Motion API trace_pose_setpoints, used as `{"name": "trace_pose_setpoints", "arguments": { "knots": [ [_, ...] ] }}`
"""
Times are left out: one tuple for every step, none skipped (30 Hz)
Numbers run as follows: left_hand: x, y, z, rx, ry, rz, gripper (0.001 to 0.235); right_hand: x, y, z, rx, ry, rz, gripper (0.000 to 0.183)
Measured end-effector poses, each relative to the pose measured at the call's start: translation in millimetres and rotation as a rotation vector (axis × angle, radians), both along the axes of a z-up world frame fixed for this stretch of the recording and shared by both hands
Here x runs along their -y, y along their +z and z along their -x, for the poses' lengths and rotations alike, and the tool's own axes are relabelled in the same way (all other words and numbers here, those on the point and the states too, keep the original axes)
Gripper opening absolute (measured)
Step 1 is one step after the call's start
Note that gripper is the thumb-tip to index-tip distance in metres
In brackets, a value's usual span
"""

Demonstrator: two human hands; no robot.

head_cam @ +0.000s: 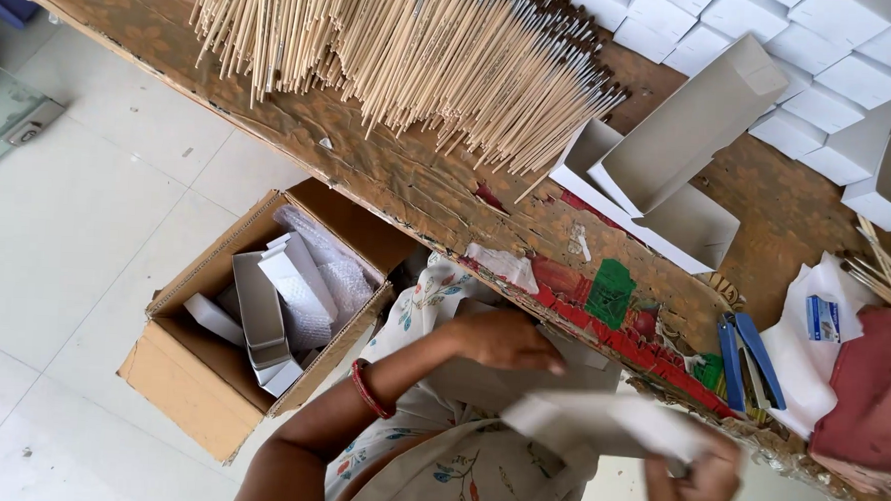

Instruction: The person folds white paper sheets into small rectangular boxes and secures them with a stapler. They repeatedly fold, staple, and place the finished boxes into a cardboard box on the floor. A second person is visible in the background working with paintbrushes.

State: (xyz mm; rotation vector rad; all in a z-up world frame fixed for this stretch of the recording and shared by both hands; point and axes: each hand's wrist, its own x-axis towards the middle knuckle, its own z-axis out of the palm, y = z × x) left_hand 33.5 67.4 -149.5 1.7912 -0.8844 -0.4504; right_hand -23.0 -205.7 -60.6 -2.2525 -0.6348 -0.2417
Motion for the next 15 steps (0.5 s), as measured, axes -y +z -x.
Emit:
{"name": "trace_pose_setpoints", "arguments": {
  "knots": [
    [10, 43, 8, -0.155, -0.157, 0.18, 0.055, 1, 6, -3, 0.141, -0.036, -0.118, 0.033],
    [39, 51, 20, -0.157, -0.161, 0.178, 0.055, -13, 17, -11, 0.14, -0.041, -0.118, 0.033],
    [68, 59, 32, -0.146, -0.075, 0.381, 0.065, -27, 28, -18, 0.331, -0.147, -0.259, 0.049],
    [97, 67, 45, -0.133, 0.011, 0.588, 0.08, -41, 39, -26, 0.527, -0.238, -0.399, 0.065],
    [103, 74, 54, -0.136, 0.012, 0.588, 0.08, -18, -1, -33, 0.524, -0.238, -0.398, 0.065],
    [110, 82, 58, -0.005, 0.218, 0.561, 0.078, 6, -41, -43, 0.363, -0.303, -0.903, 0.055],
    [117, 90, 63, 0.125, 0.424, 0.529, 0.076, 30, -79, -54, 0.165, -0.355, -1.398, 0.053],
    [113, 76, 53, 0.138, 0.437, 0.529, 0.076, -2, -53, -37, 0.16, -0.336, -1.401, 0.053],
    [109, 63, 43, 0.273, 0.58, 0.376, 0.063, -32, -27, -19, 0.145, -0.338, -1.157, 0.055],
    [103, 49, 35, 0.399, 0.706, 0.212, 0.053, -65, -3, 6, 0.134, -0.351, -0.918, 0.064],
    [90, 47, 29, 0.406, 0.707, 0.206, 0.053, -35, -14, 0, 0.135, -0.347, -0.926, 0.064],
    [79, 45, 28, 0.518, 0.681, 0.146, 0.053, -4, -26, 1, -0.011, -0.192, -1.222, 0.045],
    [69, 42, 25, 0.63, 0.653, 0.087, 0.056, 27, -39, 1, -0.158, -0.021, -1.508, 0.031],
    [66, 50, 35, 0.623, 0.635, 0.09, 0.056, 27, -26, 1, -0.149, -0.04, -1.51, 0.031],
    [63, 59, 44, 0.643, 0.632, 0.119, 0.053, 28, -13, -1, -0.149, -0.081, -1.407, 0.034]
  ]
}}
